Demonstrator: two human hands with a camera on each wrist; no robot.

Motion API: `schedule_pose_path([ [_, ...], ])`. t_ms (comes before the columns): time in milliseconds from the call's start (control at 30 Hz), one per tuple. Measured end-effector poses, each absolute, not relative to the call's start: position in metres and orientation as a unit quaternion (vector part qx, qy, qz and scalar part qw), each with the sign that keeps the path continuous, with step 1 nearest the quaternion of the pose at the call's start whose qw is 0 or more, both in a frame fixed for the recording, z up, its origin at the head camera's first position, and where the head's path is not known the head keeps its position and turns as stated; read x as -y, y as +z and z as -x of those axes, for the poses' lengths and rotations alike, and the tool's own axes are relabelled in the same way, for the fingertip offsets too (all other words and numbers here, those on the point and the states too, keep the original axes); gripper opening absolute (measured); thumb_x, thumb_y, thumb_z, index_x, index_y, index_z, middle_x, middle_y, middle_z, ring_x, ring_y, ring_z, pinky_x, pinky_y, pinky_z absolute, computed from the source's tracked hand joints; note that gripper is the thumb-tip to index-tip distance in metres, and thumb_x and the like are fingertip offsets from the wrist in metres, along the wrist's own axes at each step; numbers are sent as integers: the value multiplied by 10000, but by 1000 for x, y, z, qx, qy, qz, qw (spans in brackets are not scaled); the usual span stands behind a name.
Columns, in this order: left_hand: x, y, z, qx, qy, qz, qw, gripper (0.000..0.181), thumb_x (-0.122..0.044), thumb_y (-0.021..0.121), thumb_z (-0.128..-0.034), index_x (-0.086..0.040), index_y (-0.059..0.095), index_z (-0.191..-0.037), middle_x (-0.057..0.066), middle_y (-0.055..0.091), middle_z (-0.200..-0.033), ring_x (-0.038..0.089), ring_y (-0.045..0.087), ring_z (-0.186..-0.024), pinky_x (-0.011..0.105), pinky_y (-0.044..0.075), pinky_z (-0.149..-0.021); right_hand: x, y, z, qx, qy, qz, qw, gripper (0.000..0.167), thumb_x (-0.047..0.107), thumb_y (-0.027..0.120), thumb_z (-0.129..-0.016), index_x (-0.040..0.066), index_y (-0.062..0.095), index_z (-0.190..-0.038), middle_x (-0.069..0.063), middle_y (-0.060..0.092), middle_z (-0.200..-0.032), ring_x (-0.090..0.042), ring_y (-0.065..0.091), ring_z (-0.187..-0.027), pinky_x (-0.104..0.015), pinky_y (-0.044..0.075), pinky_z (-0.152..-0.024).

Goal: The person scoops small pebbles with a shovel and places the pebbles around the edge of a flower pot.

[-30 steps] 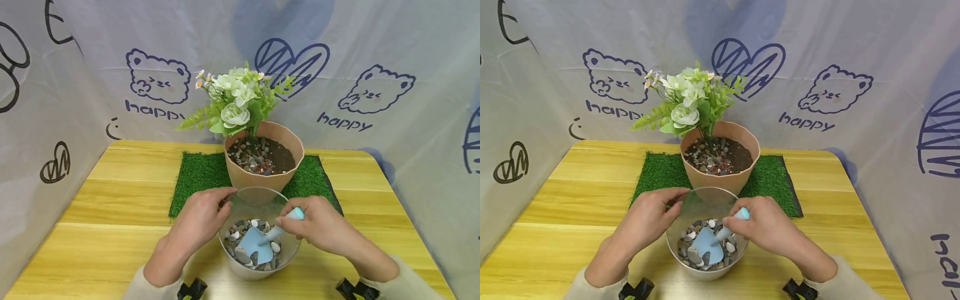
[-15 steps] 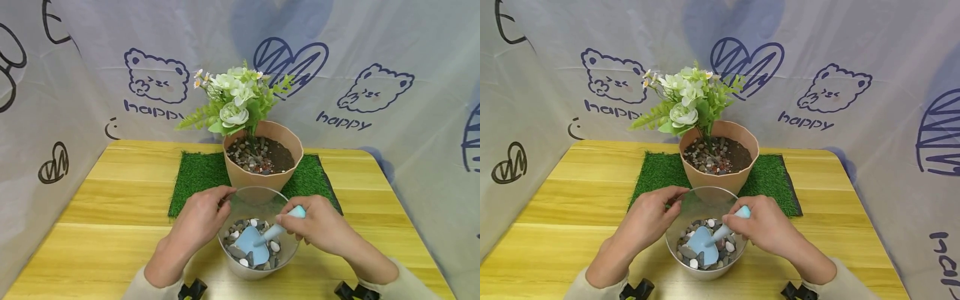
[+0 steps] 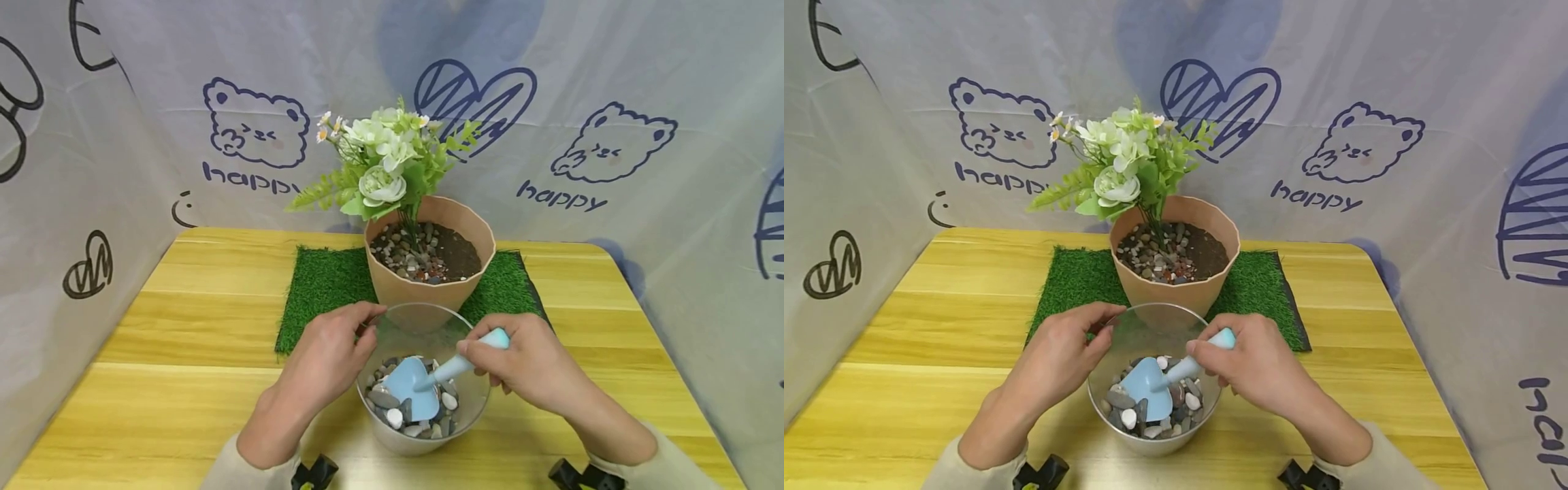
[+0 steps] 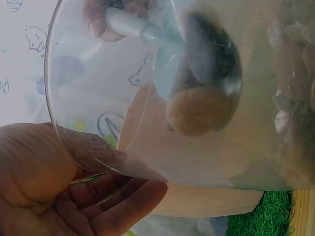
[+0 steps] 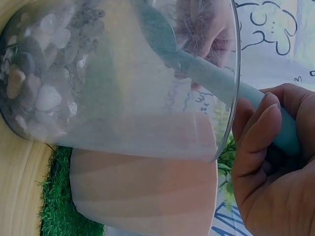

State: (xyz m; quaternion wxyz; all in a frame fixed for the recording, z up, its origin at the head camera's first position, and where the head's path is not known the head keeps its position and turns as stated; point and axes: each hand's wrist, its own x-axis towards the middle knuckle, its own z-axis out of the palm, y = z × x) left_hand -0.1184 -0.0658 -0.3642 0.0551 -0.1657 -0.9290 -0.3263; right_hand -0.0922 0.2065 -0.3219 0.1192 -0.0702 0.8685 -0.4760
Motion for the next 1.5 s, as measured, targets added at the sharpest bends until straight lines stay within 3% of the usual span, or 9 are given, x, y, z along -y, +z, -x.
schedule_pose_path([
  [333,65,-365,118,929,-326,165,51,322,-96,620,-1002,-164,735,-1295,-1,761,-1218,67,577,-741,297,546,-728,-211,-324,95,-859,-493,50,127,227,229,763,-956,4,739,-973,-83,679,-692,-178,589,-530,-289,531,-464],
  [1500,66,-365,118,929,-324,166,63,307,-109,636,-997,-173,742,-1278,-1,758,-1238,105,642,-848,353,585,-806,-210,-337,94,-832,-543,10,114,245,239,752,-974,-6,743,-960,-158,710,-720,-165,592,-533,-307,542,-476],
])
